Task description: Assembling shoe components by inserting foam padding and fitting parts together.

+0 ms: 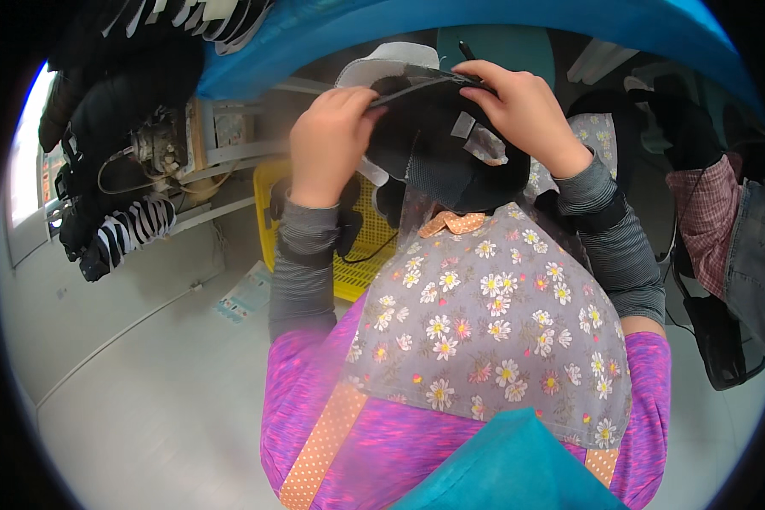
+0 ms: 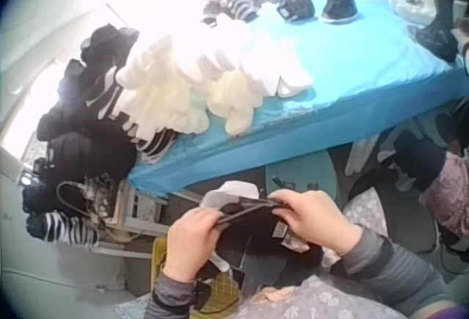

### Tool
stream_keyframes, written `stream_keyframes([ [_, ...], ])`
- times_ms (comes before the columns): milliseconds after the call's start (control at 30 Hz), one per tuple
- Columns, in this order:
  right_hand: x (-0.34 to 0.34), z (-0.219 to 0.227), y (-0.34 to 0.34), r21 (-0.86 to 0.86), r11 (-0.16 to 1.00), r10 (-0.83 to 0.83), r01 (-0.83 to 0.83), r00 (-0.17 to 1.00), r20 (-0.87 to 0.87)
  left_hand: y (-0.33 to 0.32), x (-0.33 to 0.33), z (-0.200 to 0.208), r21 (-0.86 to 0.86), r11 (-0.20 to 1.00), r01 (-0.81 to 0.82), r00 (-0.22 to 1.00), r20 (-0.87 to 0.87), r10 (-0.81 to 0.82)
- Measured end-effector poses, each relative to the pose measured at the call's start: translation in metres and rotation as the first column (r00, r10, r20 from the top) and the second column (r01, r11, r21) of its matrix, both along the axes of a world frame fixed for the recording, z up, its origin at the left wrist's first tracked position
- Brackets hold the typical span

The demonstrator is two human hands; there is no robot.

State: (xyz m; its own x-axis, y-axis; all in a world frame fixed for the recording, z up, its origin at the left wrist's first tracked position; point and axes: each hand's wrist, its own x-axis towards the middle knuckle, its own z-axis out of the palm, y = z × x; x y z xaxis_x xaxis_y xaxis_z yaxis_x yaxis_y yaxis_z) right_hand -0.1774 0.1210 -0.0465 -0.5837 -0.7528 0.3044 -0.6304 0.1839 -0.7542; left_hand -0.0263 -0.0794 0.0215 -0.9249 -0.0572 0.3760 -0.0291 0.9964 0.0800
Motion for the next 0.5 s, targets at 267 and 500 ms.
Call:
stream_keyframes([
  [267, -0.005, 0.002, 0.007, -0.139, 0.99, 0.078, -0.037, 0.95, 0.303, -0.004, 0.005, 0.026, -0.022, 0.985, -0.169, 0.984, -0.063, 0.167],
  [500, -0.014, 0.019, 0.014, -0.175, 0.966, 0.244, -0.189, 0.892, 0.381, -0.009, 0.007, 0.024, 0.736, 0.633, -0.241, 0.969, 0.213, 0.122],
])
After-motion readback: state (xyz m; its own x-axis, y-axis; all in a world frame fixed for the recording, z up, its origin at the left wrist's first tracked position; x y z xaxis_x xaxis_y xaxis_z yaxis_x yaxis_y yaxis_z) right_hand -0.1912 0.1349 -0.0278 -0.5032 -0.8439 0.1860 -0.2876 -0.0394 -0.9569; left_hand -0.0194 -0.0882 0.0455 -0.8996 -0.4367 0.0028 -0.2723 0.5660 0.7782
